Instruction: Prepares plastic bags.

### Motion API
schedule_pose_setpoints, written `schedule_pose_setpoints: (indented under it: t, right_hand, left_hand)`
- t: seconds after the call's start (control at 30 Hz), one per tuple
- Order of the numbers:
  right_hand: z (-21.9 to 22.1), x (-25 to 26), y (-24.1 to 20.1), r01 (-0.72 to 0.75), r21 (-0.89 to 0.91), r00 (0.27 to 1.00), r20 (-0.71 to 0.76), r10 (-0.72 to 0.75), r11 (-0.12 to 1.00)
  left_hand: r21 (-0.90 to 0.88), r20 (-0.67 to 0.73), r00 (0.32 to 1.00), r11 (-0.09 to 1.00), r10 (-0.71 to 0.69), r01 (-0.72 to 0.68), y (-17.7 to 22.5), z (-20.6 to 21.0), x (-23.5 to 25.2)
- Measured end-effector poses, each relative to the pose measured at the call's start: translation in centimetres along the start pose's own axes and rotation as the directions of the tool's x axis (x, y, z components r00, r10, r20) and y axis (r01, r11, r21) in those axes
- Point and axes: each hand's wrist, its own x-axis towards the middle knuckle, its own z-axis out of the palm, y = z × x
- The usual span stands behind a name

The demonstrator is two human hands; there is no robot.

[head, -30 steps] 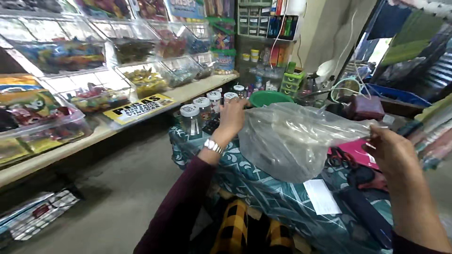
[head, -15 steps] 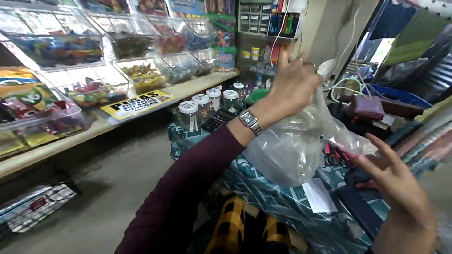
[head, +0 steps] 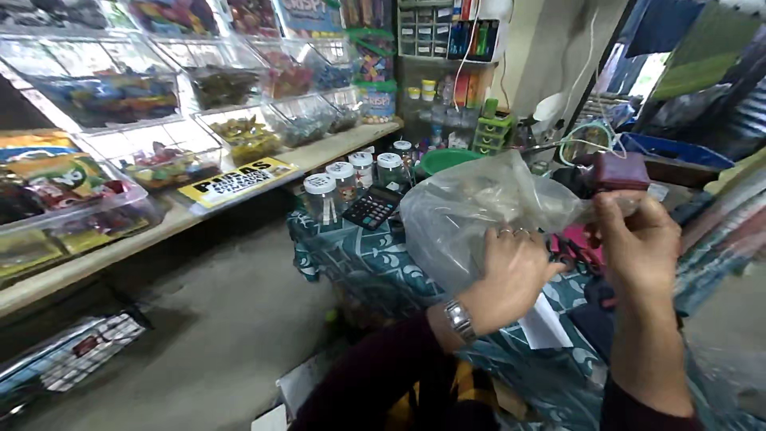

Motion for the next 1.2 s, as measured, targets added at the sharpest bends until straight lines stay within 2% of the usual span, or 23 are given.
schedule_pose_setpoints:
  t: [0.07, 0.13, 0.2, 0.23, 0.27, 0.3, 0.33, 0.37, 0.4, 0.47, 0.5, 0.53, 0.57, 0.63, 0.67, 0.73, 0.77, 0.83, 0.9, 1.0, 1.07, 1.13, 1.2]
  right_hand:
    - [0.3, 1.2, 0.6, 0.062, -0.104, 0.998, 0.018, -0.060, 0.993]
    - [0.5, 2.5, 1.7, 0.065, -0.180, 0.996, 0.079, -0.052, 0.981]
    - [0.7, 3.4, 2.5, -0.030, -0.193, 0.990, 0.131, 0.056, 0.981]
    - [0.5, 3.7, 2.3, -0.122, -0.179, 0.974, 0.169, 0.152, 0.976]
    - [-0.2, 4.3, 1.8, -0.227, -0.161, 0.934, 0.243, 0.261, 0.961]
    - [-1.6, 5.0, 1.2, -0.306, -0.143, 0.864, 0.373, 0.338, 0.941]
    - [-3.7, 5.8, 0.8, -0.319, -0.124, 0.785, 0.521, 0.335, 0.940]
    - [-5.9, 6.2, 0.6, -0.270, -0.088, 0.749, 0.606, 0.267, 0.959]
    - [-7.8, 6.4, 0.5, -0.180, -0.045, 0.768, 0.618, 0.169, 0.983]
    - [-9.7, 5.9, -0.7, 0.105, -0.043, 0.851, 0.520, -0.068, 0.993]
    - [-9.2, 5.2, -2.0, 0.258, -0.151, 0.851, 0.503, -0.150, 0.954]
    - [-7.7, 4.2, -3.3, 0.375, -0.298, 0.837, 0.517, -0.182, 0.878]
    - [-5.5, 2.9, -4.3, 0.412, -0.425, 0.828, 0.544, -0.136, 0.806]
    - [-0.8, 1.0, -4.1, 0.387, -0.583, 0.842, 0.539, -0.016, 0.715]
    - [0.7, 1.1, -3.0, 0.380, -0.631, 0.865, 0.502, -0.017, 0.677]
    - [1.6, 3.7, -1.0, 0.379, -0.705, 0.904, 0.421, -0.077, 0.600]
    - [1.6, 5.7, -0.5, 0.329, -0.736, 0.927, 0.371, -0.054, 0.592]
    - [1.8, 9.3, -0.5, 0.197, -0.784, 0.946, 0.309, 0.095, 0.588]
    - [1.9, 12.0, -0.3, 0.167, -0.792, 0.946, 0.297, 0.133, 0.588]
    - [0.2, 15.2, 0.2, 0.135, -0.809, 0.960, 0.250, 0.127, 0.572]
    - [-3.4, 17.1, 1.0, 0.024, -0.832, 0.981, 0.127, 0.149, 0.554]
    - [-7.4, 19.1, 1.9, -0.062, -0.766, 0.984, 0.060, 0.168, 0.640]
    - [-8.9, 18.6, 3.3, -0.032, -0.637, 0.988, 0.099, 0.122, 0.771]
  left_hand:
    - [-0.039, -0.134, 0.991, 0.999, 0.021, -0.027, -0.2, 2.7, 0.5]
    - [-0.080, -0.161, 0.987, 0.996, 0.023, -0.036, -0.6, 2.9, 0.3]
    - [-0.084, -0.114, 0.993, 0.996, 0.012, -0.022, -1.1, 2.5, 0.1]
    - [-0.072, -0.096, 0.995, 0.997, 0.007, -0.014, -1.3, 2.5, 0.1]
    - [-0.051, -0.090, 0.996, 0.999, 0.006, -0.010, -1.4, 2.6, -0.1]
    - [-0.026, -0.083, 0.997, 1.000, 0.004, -0.006, -1.5, 2.6, -0.3]
    - [-0.004, -0.074, 0.997, 1.000, 0.000, 0.000, -1.6, 2.6, -0.5]
    - [0.012, -0.061, 0.998, 1.000, -0.006, 0.007, -1.8, 2.6, -0.8]
    - [0.016, -0.052, 0.999, 1.000, -0.013, 0.014, -2.0, 2.5, -1.0]
    - [-0.005, -0.116, 0.993, 1.000, 0.003, -0.004, -2.4, 2.9, -1.2]
    - [-0.019, -0.166, 0.986, 1.000, 0.019, -0.022, -2.3, 3.2, -1.2]
    - [-0.020, -0.233, 0.972, 0.999, 0.038, -0.044, -2.2, 3.6, -1.1]
    - [-0.023, -0.287, 0.957, 0.998, 0.050, -0.059, -2.0, 3.8, -1.1]
    - [-0.047, -0.286, 0.958, 0.998, 0.032, -0.047, -1.6, 3.9, -1.3]
    - [-0.052, -0.234, 0.972, 0.998, 0.020, -0.033, -1.5, 3.7, -1.6]
    - [-0.005, -0.262, 0.961, 0.995, 0.092, -0.097, -1.4, 4.0, -2.1]
    - [0.039, -0.311, 0.938, 0.988, 0.151, -0.146, -1.5, 4.3, -2.4]
    - [0.154, -0.411, 0.867, 0.959, 0.282, -0.239, -2.1, 4.3, -2.9]
    - [0.248, -0.410, 0.826, 0.919, 0.387, -0.307, -3.6, 3.8, -3.8]
    - [0.373, -0.435, 0.746, 0.855, 0.504, -0.360, -7.1, 3.3, -6.6]
    - [0.426, -0.459, 0.702, 0.829, 0.544, -0.364, -9.5, 3.7, -9.1]
    - [0.464, -0.489, 0.687, 0.827, 0.537, -0.317, -11.0, 3.1, -10.0]
    - [0.449, -0.538, 0.673, 0.848, 0.507, -0.280, -11.0, 3.2, -9.8]
